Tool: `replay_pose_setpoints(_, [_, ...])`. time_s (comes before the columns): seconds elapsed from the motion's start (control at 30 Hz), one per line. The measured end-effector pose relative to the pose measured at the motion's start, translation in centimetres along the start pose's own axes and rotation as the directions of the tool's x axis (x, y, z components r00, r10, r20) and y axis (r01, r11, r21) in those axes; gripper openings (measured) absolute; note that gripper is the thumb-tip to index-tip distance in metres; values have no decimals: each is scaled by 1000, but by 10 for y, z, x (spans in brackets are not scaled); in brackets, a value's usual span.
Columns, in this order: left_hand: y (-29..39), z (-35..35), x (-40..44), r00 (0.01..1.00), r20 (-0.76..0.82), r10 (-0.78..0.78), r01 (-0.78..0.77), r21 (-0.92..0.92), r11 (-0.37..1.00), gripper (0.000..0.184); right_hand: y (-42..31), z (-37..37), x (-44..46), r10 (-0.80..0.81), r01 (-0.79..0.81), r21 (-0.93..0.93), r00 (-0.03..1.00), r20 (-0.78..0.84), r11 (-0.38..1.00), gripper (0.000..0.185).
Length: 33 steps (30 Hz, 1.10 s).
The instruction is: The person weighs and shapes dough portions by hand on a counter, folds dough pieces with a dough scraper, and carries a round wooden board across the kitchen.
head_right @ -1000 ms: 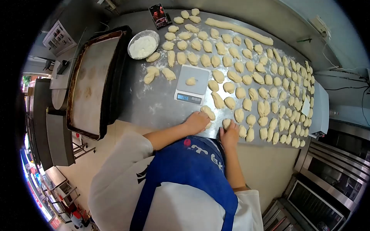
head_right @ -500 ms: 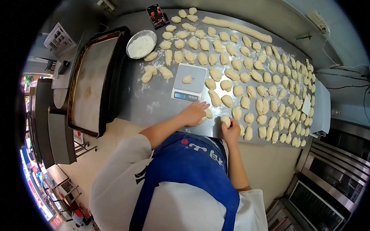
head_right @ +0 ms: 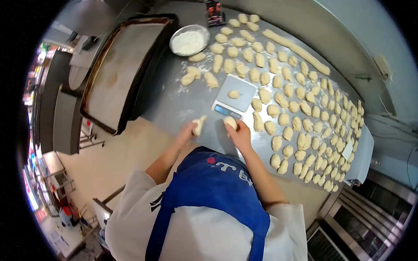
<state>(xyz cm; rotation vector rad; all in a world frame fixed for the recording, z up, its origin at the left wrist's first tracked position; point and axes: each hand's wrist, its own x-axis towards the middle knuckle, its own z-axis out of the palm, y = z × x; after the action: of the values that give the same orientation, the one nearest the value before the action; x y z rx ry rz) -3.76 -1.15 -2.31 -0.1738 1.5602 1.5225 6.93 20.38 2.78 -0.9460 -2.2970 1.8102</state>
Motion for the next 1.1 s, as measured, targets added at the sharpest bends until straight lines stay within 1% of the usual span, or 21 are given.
replay_pose_setpoints(0.07, [13,-33,-1,953,-293,78,-65,51,997,27,-28,41,26,-85,87,-10,989,117,996,39])
replay_pose_setpoints(0.1, [13,-50,5,945,-317,78,-68,42,997,27,-40,62,40,-109,104,38,982,153,994,40])
replay_pose_setpoints(0.17, [14,-79,27,829,-372,417,-259,405,877,32,-55,100,69,-113,112,15,979,170,994,43])
replay_pose_setpoints(0.2, [29,-82,27,827,-376,418,-259,405,877,32,-57,114,77,-99,102,-11,981,164,995,46])
replay_pose_setpoints(0.23, [53,-78,19,756,-382,532,-257,574,778,34,-51,127,83,-96,99,-10,982,162,995,46])
replay_pose_setpoints(0.27, [72,-77,17,680,-355,641,-235,724,649,36,-40,139,88,-225,245,-247,968,109,937,49])
replay_pose_setpoints(0.3, [83,-83,23,687,-338,643,-242,729,641,36,-44,145,89,-354,348,-476,932,81,808,53])
replay_pose_setpoints(0.33, [92,-89,29,605,-272,748,-249,828,502,36,-46,141,84,-188,244,-364,965,184,899,56])
replay_pose_setpoints(0.37, [100,-92,35,519,-184,835,-245,903,352,36,-45,136,75,-177,224,-366,972,156,903,56])
replay_pose_setpoints(0.43, [123,-96,41,558,-132,819,-232,923,307,37,-39,118,53,-341,451,-394,884,319,801,53])
replay_pose_setpoints(0.5, [138,-99,54,587,-79,806,-228,939,258,37,-31,92,25,-298,412,-439,904,306,799,46])
replay_pose_setpoints(0.57, [147,-105,68,536,-72,841,-145,974,176,40,-18,61,-2,-217,310,-472,946,241,825,40])
replay_pose_setpoints(0.7, [140,-139,123,648,-41,761,-243,935,258,43,28,4,-55,-31,47,-552,999,39,833,35])
replay_pose_setpoints(0.77, [144,-141,136,722,-243,648,-65,909,412,49,40,-15,-77,-10,-9,-552,999,-31,834,34])
replay_pose_setpoints(0.8, [142,-142,140,706,-297,642,-98,858,504,51,45,-22,-87,64,-97,-517,995,-81,851,34])
replay_pose_setpoints(0.87, [136,-144,141,673,-306,674,-161,828,538,51,39,-29,-100,175,-219,-487,975,-133,845,34])
replay_pose_setpoints(0.9, [133,-145,141,632,-328,702,-218,794,568,50,41,-30,-103,179,-226,-482,973,-142,847,34])
replay_pose_setpoints(0.93, [125,-149,147,589,-285,756,-181,865,467,48,44,-29,-107,129,-180,-519,983,-133,836,32])
replay_pose_setpoints(0.97, [118,-156,151,595,-267,758,-188,871,454,48,46,-27,-111,81,-137,-553,989,-126,822,30])
replay_pose_setpoints(1.03, [103,-177,170,517,-146,844,-46,979,197,50,41,-29,-113,37,-84,-597,995,-92,798,28])
replay_pose_setpoints(1.1, [105,-163,173,533,-315,785,-114,893,436,53,45,-38,-118,-35,-14,-651,997,-62,759,23])
